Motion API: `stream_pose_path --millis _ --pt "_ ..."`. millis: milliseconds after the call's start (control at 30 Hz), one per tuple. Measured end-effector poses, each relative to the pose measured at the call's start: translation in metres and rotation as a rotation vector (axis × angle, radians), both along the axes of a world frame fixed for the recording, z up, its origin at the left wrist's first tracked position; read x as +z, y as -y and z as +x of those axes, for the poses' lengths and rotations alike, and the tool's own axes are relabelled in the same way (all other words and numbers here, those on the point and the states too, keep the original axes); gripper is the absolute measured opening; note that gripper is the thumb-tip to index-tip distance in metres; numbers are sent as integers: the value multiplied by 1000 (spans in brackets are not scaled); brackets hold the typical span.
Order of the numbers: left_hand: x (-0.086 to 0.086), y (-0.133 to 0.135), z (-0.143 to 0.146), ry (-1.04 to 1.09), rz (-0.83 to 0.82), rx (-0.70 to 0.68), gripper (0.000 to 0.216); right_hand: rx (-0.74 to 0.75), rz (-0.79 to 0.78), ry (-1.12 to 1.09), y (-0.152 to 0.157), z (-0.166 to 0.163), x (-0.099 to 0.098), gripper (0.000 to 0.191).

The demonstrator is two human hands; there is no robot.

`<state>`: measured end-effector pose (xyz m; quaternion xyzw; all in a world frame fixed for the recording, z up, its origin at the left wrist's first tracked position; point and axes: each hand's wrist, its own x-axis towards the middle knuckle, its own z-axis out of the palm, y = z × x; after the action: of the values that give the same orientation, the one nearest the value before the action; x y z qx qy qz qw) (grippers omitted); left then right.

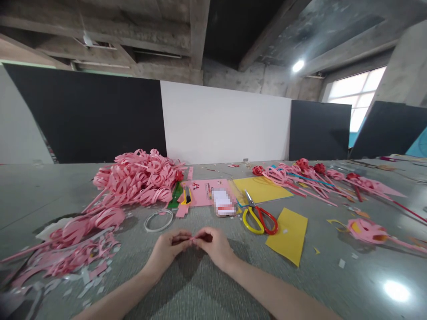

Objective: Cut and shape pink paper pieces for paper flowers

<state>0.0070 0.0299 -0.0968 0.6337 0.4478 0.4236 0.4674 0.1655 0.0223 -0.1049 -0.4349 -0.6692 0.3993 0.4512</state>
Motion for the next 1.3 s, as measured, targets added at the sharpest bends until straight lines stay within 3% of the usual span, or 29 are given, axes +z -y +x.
stream_pose_path --millis 233,600,1100,1300 --pt "8 4 4 -65 -8 -95 22 -40 -7 -12 0 2 2 13" --pt "9 6 4 -80 -14 -91 25 -9 7 46 1 2 4 18" --pt "3 8 5 -181 159 -142 28 46 34 147 6 0 4 28" --pt "4 7 6 -112 71 -61 28 -9 -16 111 4 -1 2 30"
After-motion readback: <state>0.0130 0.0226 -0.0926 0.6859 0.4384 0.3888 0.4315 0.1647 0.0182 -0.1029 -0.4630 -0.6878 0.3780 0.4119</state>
